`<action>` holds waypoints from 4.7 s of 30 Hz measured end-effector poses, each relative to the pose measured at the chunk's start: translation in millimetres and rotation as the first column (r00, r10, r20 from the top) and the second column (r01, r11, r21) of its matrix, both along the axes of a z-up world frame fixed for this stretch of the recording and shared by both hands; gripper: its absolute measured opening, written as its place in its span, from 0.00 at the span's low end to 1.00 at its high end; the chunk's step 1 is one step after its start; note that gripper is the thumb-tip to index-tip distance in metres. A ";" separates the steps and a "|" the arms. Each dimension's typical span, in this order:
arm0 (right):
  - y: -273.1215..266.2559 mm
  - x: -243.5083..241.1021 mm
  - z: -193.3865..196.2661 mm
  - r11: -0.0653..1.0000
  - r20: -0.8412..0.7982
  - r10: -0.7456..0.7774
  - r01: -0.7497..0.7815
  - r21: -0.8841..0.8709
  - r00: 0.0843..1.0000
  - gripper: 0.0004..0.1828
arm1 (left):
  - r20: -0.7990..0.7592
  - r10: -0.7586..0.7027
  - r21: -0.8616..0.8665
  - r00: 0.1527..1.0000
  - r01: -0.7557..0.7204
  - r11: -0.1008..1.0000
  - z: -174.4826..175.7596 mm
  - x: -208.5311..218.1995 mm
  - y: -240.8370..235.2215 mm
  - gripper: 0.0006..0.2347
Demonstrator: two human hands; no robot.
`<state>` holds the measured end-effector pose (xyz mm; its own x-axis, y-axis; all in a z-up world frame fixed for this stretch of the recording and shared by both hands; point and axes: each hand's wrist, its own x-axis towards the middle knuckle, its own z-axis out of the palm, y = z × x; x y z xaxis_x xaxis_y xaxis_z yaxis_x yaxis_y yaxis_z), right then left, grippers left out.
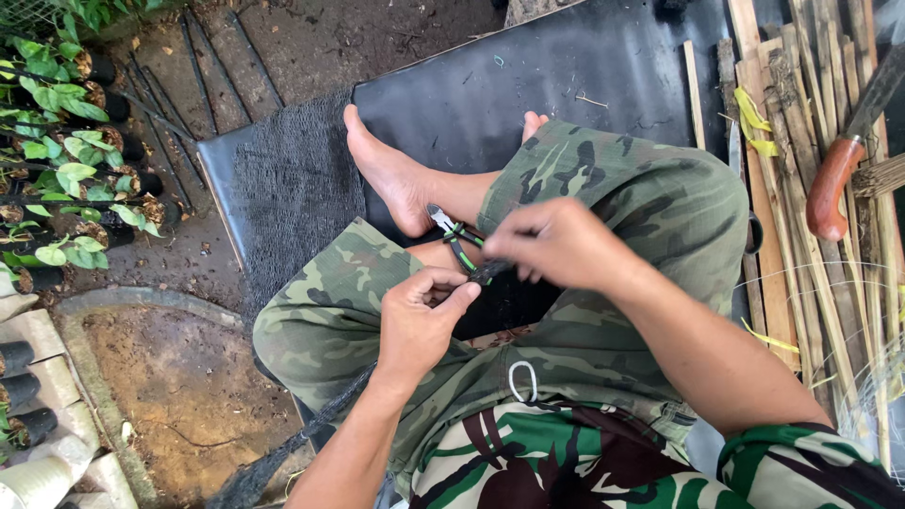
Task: The person sits cross-legged and uses pliers to cut and trim a black net while handling a thin white string. They repeatedly pull, twist, and cut sections of the net, occasionally adjusting the bundle with both hands.
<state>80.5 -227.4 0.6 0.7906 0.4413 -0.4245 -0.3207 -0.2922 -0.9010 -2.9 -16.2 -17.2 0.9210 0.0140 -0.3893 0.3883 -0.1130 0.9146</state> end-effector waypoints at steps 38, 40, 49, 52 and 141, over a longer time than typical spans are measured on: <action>-212.1 -245.0 -106.0 0.703 0.203 -0.208 0.291 -0.649 0.957 0.10 | -0.115 0.011 -0.055 0.993 -0.018 0.998 4.2 -0.6 17.9 0.08; -197.8 -261.2 -131.1 0.749 0.117 -0.321 0.327 -0.576 0.940 0.14 | -0.118 0.007 -0.051 0.993 -0.014 0.999 4.1 -0.9 16.6 0.08; -187.8 -291.5 -172.7 0.632 0.125 -0.186 0.216 -0.744 0.975 0.21 | -0.101 0.015 -0.069 0.995 -0.022 0.997 3.6 -6.5 18.1 0.08; -185.8 -299.1 -167.6 0.636 0.138 -0.063 0.146 -0.758 0.988 0.23 | -0.099 0.005 -0.087 0.995 -0.013 0.996 2.9 -8.8 17.2 0.08; 16.5 -55.7 -16.2 0.941 -0.082 -0.094 0.116 0.319 0.992 0.07 | -0.030 0.080 -0.320 0.996 -0.085 0.943 28.6 -13.5 6.5 0.08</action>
<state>24.9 -210.9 -15.5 0.8156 0.4791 -0.3245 -0.3942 0.0495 -0.9177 -16.5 -9.7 11.4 0.9154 -0.0383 -0.4008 0.3991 0.2188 0.8904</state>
